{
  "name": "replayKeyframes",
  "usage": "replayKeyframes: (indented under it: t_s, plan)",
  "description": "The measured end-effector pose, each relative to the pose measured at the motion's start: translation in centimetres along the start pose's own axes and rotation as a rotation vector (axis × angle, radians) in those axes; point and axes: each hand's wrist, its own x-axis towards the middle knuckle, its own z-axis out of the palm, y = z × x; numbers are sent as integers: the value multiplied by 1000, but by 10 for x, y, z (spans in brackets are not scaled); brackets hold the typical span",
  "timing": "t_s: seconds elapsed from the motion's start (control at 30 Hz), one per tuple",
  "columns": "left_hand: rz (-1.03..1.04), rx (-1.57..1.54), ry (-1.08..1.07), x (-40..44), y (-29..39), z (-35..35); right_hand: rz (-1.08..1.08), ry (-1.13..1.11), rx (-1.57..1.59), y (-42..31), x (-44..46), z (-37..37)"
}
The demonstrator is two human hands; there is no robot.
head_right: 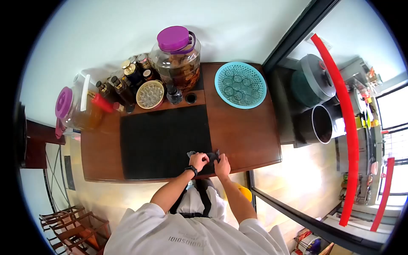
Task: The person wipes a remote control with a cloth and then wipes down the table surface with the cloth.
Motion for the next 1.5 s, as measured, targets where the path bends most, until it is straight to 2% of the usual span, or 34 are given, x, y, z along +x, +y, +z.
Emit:
replayKeyframes:
  t_s: [0.23, 0.4, 0.5, 0.7, 0.8, 0.9, 0.97, 1.13, 1.37, 1.5]
  plan:
    - [20, 15, 50, -74, 8, 25, 49, -51, -63, 15, -61, -5]
    - [21, 30, 111, -84, 12, 28, 61, -71, -95, 13, -65, -2]
    - [18, 75, 71, -77, 13, 24, 68, -102, -128, 11, -58, -3]
    - [1, 69, 72, -37, 14, 18, 28, -104, -179, 3, -23, -4]
    - [-11, 98, 53, -11, 14, 11, 11, -258, -296, -6, 10, -10]
    - [-42, 100, 56, 26, 13, 0, -42, -256, -356, -22, 53, -7]
    - [-43, 127, 114, 39, 12, -6, 13, -315, -363, -38, 73, -9]
    - [-100, 68, 205, 82, 3, -19, -49, -331, -438, -56, 129, 5]
    - [-231, -101, 146, 136, -10, -47, -79, -384, -446, -88, 193, 16]
    - [-146, 29, 205, 153, -12, -57, -104, -463, -478, -104, 212, 11]
